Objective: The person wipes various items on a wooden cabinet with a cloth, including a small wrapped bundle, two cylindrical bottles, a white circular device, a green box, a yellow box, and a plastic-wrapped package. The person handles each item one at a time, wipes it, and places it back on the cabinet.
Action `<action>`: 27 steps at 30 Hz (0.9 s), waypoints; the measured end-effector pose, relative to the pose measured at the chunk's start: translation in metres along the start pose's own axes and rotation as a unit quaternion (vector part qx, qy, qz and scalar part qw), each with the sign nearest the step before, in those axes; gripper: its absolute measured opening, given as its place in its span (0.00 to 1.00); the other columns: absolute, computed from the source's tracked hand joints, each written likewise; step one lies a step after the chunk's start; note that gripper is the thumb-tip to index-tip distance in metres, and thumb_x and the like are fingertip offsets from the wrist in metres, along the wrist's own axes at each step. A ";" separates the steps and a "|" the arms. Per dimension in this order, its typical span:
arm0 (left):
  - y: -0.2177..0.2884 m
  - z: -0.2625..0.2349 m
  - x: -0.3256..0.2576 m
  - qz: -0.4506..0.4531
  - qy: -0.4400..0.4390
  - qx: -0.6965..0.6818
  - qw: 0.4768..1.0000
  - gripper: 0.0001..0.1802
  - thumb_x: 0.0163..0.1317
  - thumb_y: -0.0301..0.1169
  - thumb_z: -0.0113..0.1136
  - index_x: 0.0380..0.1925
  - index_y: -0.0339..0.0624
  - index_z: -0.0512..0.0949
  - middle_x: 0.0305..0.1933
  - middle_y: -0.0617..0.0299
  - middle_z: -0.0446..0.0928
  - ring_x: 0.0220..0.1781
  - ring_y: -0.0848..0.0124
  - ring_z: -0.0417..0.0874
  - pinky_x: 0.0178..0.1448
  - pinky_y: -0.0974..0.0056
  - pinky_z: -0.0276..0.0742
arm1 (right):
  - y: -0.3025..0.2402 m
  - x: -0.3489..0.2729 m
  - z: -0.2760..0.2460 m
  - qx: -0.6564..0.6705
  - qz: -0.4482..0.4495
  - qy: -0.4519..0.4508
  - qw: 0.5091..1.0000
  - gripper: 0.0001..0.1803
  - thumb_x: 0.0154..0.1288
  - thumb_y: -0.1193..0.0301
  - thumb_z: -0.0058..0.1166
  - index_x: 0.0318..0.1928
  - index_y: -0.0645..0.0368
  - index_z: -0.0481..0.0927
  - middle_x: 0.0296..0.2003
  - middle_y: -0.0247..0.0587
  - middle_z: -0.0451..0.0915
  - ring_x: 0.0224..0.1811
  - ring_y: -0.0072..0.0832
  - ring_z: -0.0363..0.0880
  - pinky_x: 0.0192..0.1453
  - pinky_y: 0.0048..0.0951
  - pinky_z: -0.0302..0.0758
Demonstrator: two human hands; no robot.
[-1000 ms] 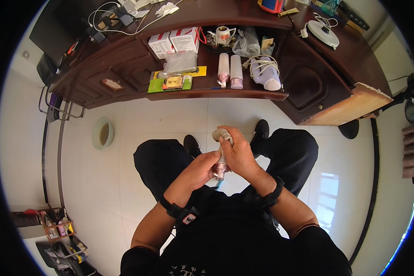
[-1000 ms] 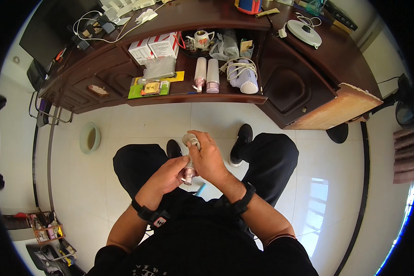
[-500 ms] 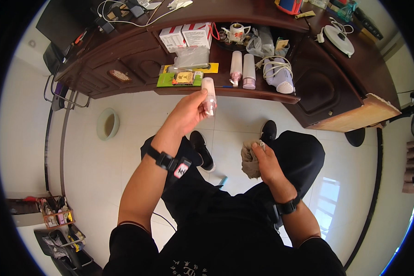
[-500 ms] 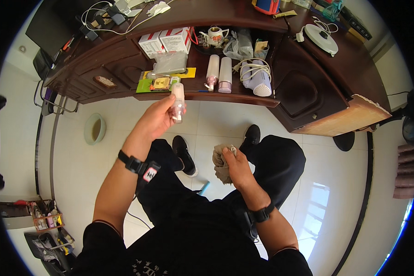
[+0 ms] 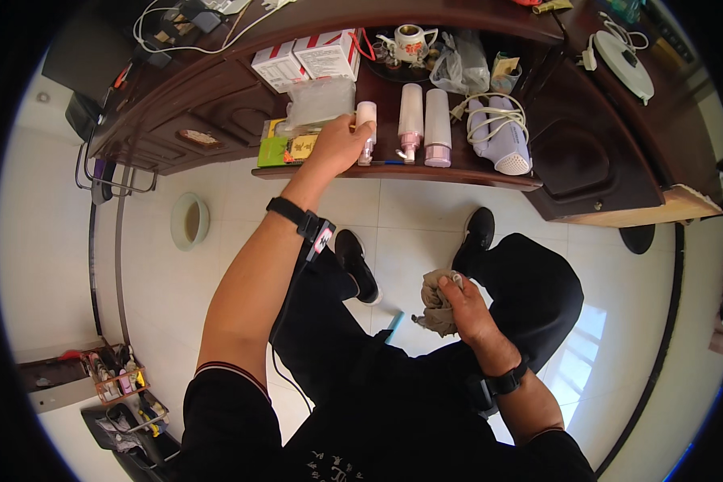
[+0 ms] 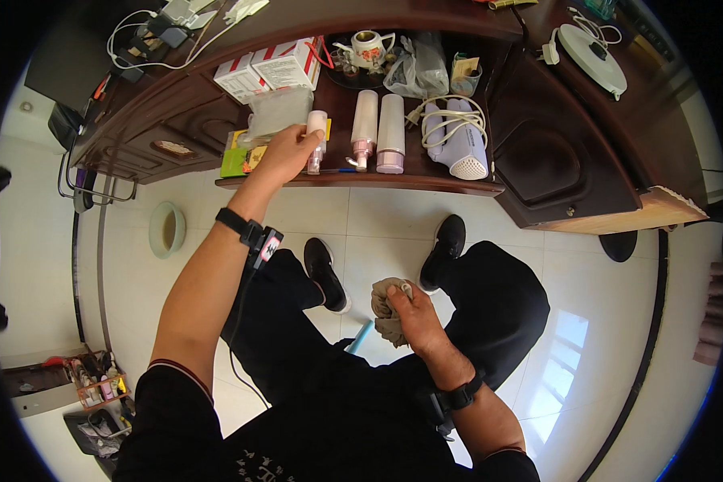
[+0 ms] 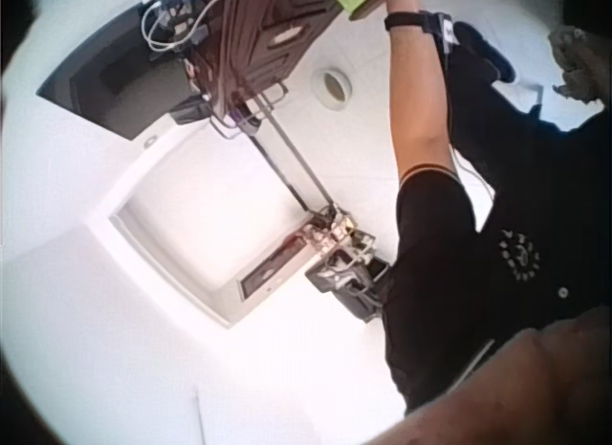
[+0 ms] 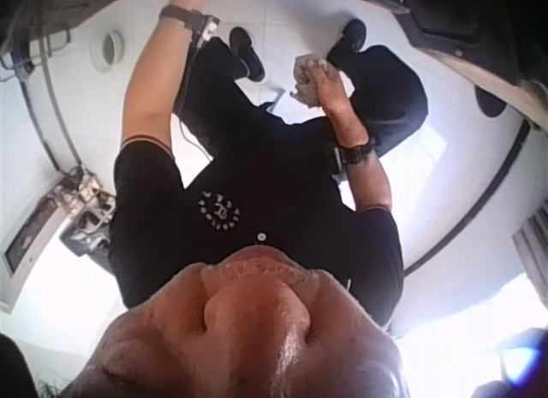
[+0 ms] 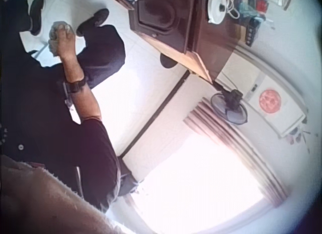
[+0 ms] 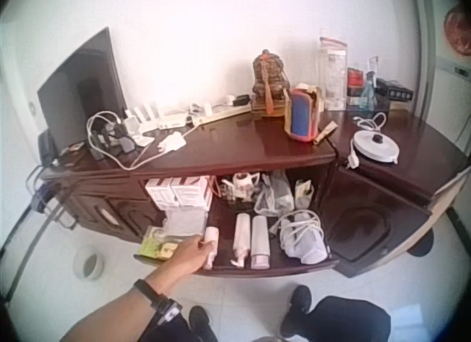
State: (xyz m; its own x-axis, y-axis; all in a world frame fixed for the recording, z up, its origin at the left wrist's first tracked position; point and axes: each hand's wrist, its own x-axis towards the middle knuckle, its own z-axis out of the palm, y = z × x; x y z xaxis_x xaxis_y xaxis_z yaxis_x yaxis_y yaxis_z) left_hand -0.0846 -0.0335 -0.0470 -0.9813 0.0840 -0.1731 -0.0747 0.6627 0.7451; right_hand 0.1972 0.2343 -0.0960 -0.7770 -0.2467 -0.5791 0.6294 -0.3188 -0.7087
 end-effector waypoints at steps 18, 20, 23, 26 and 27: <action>-0.002 0.052 0.041 0.087 0.112 0.201 0.969 0.32 0.69 0.50 0.70 0.53 0.26 0.79 0.45 0.31 0.87 0.52 0.36 0.88 0.56 0.43 0.84 | 0.001 0.027 -0.015 -0.016 0.032 -0.027 0.999 0.19 0.85 0.57 0.54 0.56 0.61 0.80 0.37 0.36 0.83 0.31 0.23 0.82 0.32 0.27 0.81; -0.002 0.053 0.043 0.085 0.119 0.201 0.969 0.31 0.69 0.48 0.71 0.49 0.25 0.79 0.44 0.32 0.86 0.51 0.36 0.88 0.56 0.43 0.84 | 0.004 0.027 -0.013 -0.006 0.033 -0.016 0.999 0.18 0.85 0.58 0.55 0.56 0.62 0.81 0.37 0.33 0.82 0.29 0.18 0.77 0.31 0.25 0.78; 0.001 0.052 0.045 0.076 0.128 0.182 0.972 0.33 0.70 0.50 0.70 0.52 0.25 0.79 0.46 0.32 0.86 0.52 0.38 0.88 0.57 0.44 0.84 | 0.010 0.030 -0.012 -0.004 0.022 -0.012 1.000 0.18 0.85 0.58 0.55 0.56 0.62 0.81 0.37 0.33 0.83 0.29 0.18 0.77 0.30 0.25 0.78; 0.005 0.044 0.035 0.095 0.162 0.198 0.962 0.32 0.71 0.49 0.70 0.57 0.27 0.79 0.46 0.38 0.87 0.51 0.42 0.89 0.57 0.48 0.85 | 0.014 0.031 -0.014 -0.043 0.011 -0.010 0.999 0.19 0.85 0.57 0.54 0.57 0.62 0.80 0.38 0.38 0.84 0.31 0.26 0.85 0.33 0.30 0.84; 0.007 0.041 0.028 0.083 0.163 0.209 0.961 0.31 0.71 0.48 0.70 0.58 0.27 0.79 0.46 0.40 0.88 0.51 0.44 0.89 0.57 0.49 0.85 | 0.014 0.031 -0.015 -0.047 0.019 -0.010 0.999 0.19 0.85 0.57 0.54 0.57 0.62 0.80 0.38 0.38 0.84 0.31 0.26 0.85 0.33 0.30 0.84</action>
State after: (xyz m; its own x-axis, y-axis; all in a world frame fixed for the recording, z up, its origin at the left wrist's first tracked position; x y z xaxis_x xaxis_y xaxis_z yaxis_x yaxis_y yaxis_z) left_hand -0.1056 0.0047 -0.0731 -0.9819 0.0217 0.1880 0.0986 0.9066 0.4104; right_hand 0.1825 0.2359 -0.1300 -0.7523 -0.2758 -0.5983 0.6554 -0.2223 -0.7218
